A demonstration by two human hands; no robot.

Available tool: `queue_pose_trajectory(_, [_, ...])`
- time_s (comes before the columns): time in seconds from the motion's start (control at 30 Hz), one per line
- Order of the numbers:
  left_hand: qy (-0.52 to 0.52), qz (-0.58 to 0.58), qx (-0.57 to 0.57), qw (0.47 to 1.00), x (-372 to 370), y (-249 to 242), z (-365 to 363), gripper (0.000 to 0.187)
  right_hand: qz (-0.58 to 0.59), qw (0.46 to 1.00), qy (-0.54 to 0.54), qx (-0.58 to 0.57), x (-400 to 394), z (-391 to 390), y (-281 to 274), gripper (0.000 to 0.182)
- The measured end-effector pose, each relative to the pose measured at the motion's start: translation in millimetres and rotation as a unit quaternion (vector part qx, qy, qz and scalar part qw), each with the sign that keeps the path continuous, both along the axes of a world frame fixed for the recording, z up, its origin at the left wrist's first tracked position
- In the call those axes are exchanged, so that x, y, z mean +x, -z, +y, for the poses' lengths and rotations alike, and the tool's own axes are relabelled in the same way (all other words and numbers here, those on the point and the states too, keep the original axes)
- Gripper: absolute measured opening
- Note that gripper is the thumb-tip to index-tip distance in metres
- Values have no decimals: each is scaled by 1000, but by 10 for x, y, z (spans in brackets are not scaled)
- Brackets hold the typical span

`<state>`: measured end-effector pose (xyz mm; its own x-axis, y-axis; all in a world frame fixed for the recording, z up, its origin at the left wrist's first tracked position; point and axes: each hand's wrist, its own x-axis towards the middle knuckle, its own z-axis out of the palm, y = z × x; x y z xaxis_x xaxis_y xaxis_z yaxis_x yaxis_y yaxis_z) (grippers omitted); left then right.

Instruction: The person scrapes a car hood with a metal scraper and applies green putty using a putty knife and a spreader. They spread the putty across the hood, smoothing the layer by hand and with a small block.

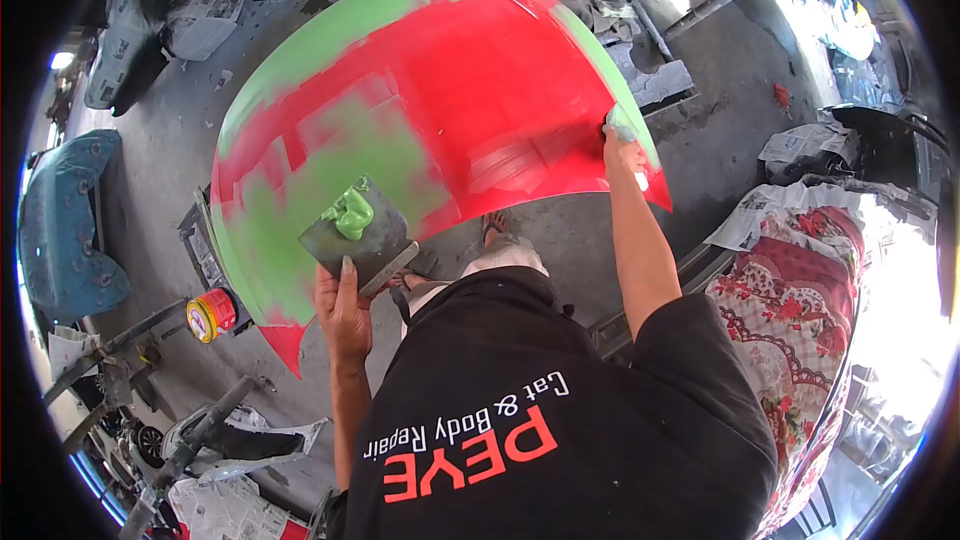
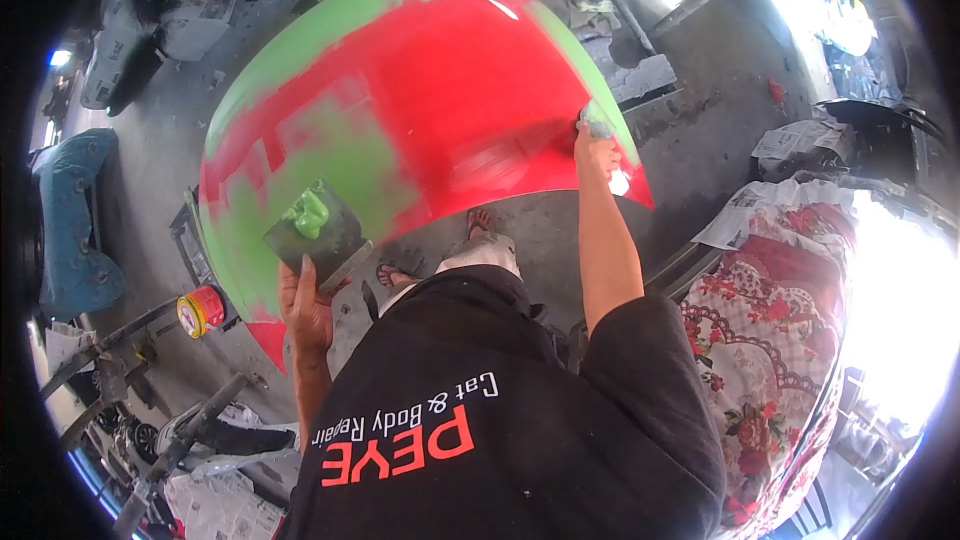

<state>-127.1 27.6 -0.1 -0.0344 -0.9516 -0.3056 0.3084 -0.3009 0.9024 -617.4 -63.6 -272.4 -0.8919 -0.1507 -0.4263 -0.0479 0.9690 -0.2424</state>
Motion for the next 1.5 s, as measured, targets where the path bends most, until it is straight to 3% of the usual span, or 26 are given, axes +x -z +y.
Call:
queue_pose_trajectory(0.13, [-28,-16,16,999,6,-48,123,40,13,998,32,52,-57,-81,139,110])
queue_pose_trajectory(0.23, [-44,-20,23,999,5,-74,202,40,23,998,44,23,-13,-92,124,113])
queue_pose_trajectory(0.37, [-58,-10,35,998,-18,-78,262,40,59,993,98,-9,-1,-49,40,100])
queue_pose_trajectory(0.43, [-61,-7,38,997,4,-75,288,39,36,938,54,-339,-66,72,198,82])
queue_pose_trajectory(0.47, [-67,0,39,997,29,-51,310,39,36,938,54,-340,-59,103,213,82])
queue_pose_trajectory(0.53, [-74,12,40,996,56,9,336,39,-34,826,-51,-560,95,164,-22,53])
queue_pose_trajectory(0.6, [-102,-25,18,994,74,63,362,37,-217,739,-84,-632,545,239,-643,31])
queue_pose_trajectory(0.7, [-93,-8,-7,996,125,106,373,37,-488,667,-83,-557,1339,415,-1387,18])
queue_pose_trajectory(0.8, [-139,-7,14,990,79,18,458,35,-594,651,-74,-467,1927,666,-1936,19])
queue_pose_trajectory(0.87, [-200,-37,12,979,82,49,513,34,-725,541,-131,-405,2374,668,-2143,23])
queue_pose_trajectory(0.9, [-221,-46,14,974,82,90,539,34,-741,527,-141,-391,2500,656,-2290,23])
queue_pose_trajectory(0.97, [-228,-115,-19,967,191,170,666,34,-702,579,-223,-349,2696,614,-2534,24])
queue_pose_trajectory(1.13, [-167,-342,-139,914,259,-154,787,38,-699,554,-252,-376,3252,575,-2645,25])
queue_pose_trajectory(1.3, [-181,-425,-168,871,685,-362,1074,26,-694,540,-287,-380,3852,780,-2778,26])
queue_pose_trajectory(1.37, [-115,-430,-140,884,968,-411,1272,31,-684,543,-304,-381,4132,893,-2822,25])
queue_pose_trajectory(1.5, [-103,-443,-118,883,1516,-396,1698,28,-695,518,-338,-366,4790,1225,-2914,24])
